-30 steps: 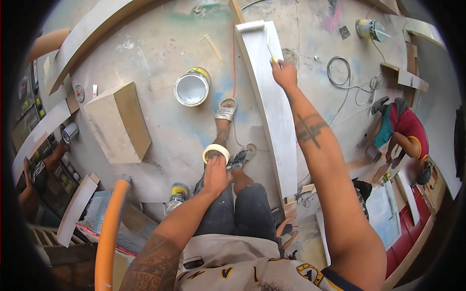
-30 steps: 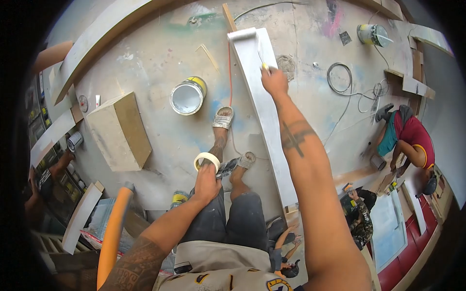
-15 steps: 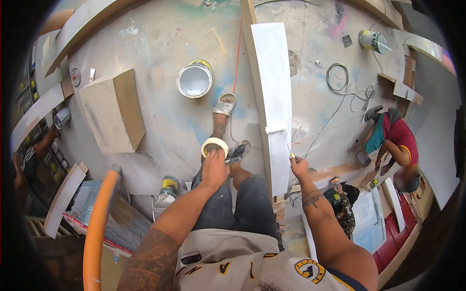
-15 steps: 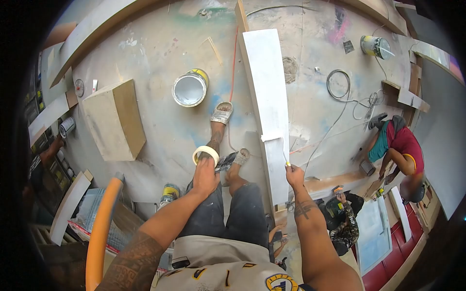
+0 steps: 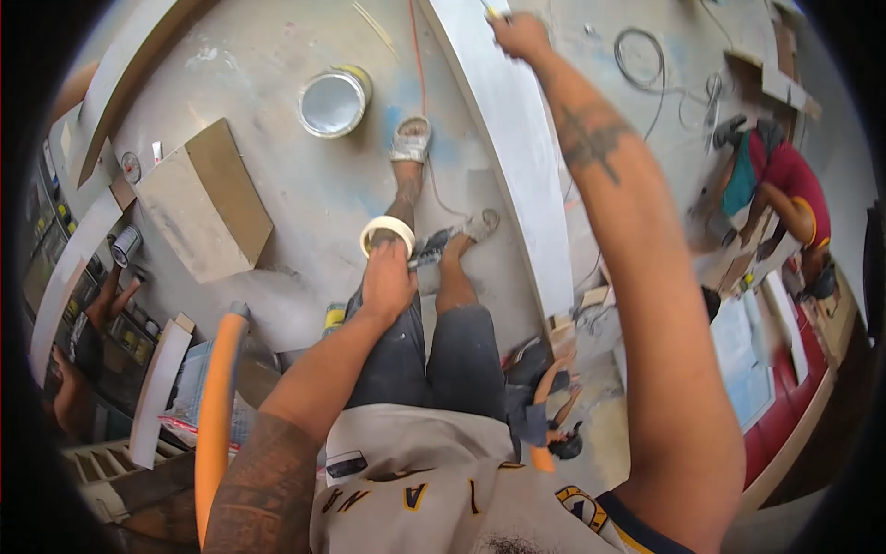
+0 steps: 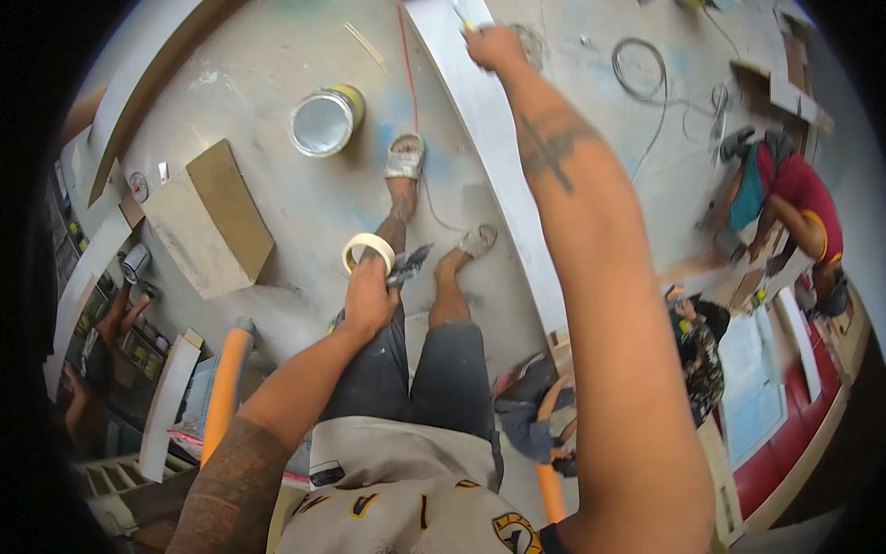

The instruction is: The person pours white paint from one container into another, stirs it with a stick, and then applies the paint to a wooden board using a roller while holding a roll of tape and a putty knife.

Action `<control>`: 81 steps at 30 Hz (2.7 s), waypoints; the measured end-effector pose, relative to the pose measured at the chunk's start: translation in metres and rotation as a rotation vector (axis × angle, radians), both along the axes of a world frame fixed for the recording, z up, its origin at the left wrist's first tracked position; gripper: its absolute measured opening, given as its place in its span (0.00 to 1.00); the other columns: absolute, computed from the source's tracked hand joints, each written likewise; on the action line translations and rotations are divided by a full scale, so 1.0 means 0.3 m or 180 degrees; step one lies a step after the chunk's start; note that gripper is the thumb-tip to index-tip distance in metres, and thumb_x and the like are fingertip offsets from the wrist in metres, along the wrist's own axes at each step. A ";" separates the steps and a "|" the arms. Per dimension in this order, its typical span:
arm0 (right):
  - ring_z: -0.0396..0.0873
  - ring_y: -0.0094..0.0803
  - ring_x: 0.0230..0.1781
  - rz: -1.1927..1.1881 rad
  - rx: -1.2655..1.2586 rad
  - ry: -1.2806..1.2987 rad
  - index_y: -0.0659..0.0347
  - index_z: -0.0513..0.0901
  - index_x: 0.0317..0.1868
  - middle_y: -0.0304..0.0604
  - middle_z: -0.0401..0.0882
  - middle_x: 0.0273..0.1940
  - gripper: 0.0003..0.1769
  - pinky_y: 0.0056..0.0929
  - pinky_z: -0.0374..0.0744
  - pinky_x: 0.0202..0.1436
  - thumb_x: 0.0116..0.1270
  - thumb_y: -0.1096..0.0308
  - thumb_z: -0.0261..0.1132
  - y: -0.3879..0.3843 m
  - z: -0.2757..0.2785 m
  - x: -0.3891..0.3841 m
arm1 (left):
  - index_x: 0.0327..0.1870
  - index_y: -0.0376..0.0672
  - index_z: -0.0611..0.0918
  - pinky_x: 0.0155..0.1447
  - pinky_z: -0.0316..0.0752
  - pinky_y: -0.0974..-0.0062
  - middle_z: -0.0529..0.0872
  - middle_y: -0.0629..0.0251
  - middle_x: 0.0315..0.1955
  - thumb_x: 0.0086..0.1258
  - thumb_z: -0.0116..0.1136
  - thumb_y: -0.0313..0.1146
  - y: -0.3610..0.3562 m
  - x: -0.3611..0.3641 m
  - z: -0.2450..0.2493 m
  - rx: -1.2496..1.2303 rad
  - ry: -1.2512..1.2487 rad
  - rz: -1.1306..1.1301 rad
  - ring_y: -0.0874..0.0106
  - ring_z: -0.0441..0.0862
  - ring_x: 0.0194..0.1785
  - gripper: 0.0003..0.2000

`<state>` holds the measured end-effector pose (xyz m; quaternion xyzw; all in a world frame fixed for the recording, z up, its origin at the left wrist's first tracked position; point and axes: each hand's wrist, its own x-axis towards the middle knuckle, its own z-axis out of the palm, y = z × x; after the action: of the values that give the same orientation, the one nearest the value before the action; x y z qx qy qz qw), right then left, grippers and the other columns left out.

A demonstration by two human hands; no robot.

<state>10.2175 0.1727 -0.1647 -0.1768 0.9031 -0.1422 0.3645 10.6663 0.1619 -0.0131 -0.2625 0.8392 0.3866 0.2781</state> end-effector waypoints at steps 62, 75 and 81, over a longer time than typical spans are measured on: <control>0.84 0.54 0.47 -0.1322 0.0684 0.0064 0.55 0.90 0.41 0.57 0.86 0.44 0.18 0.47 0.82 0.52 0.60 0.53 0.64 2.712 0.273 1.624 | 0.47 0.31 0.74 0.56 0.70 0.48 0.79 0.42 0.40 0.51 0.60 0.24 0.592 0.211 -0.053 -0.0894 0.0161 -0.2115 0.41 0.75 0.50 0.19; 0.83 0.50 0.56 -0.1839 0.2657 -0.1026 0.61 0.87 0.50 0.56 0.84 0.54 0.24 0.45 0.81 0.59 0.60 0.52 0.67 2.920 0.400 1.579 | 0.48 0.32 0.74 0.54 0.70 0.49 0.79 0.44 0.38 0.55 0.61 0.26 0.563 0.229 -0.065 -0.0885 0.0221 -0.2132 0.42 0.75 0.48 0.19; 0.84 0.52 0.53 -0.1705 0.2674 -0.0890 0.62 0.87 0.48 0.59 0.84 0.51 0.23 0.46 0.81 0.58 0.60 0.52 0.67 2.869 0.475 1.590 | 0.50 0.36 0.76 0.56 0.71 0.51 0.80 0.46 0.41 0.55 0.63 0.26 0.574 0.196 -0.020 -0.0870 0.0073 -0.1978 0.44 0.76 0.51 0.19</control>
<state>10.6946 1.0334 -0.0222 0.2430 0.8386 0.1220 0.4721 10.7252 0.3340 -0.0191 -0.0247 0.9262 0.1701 0.3355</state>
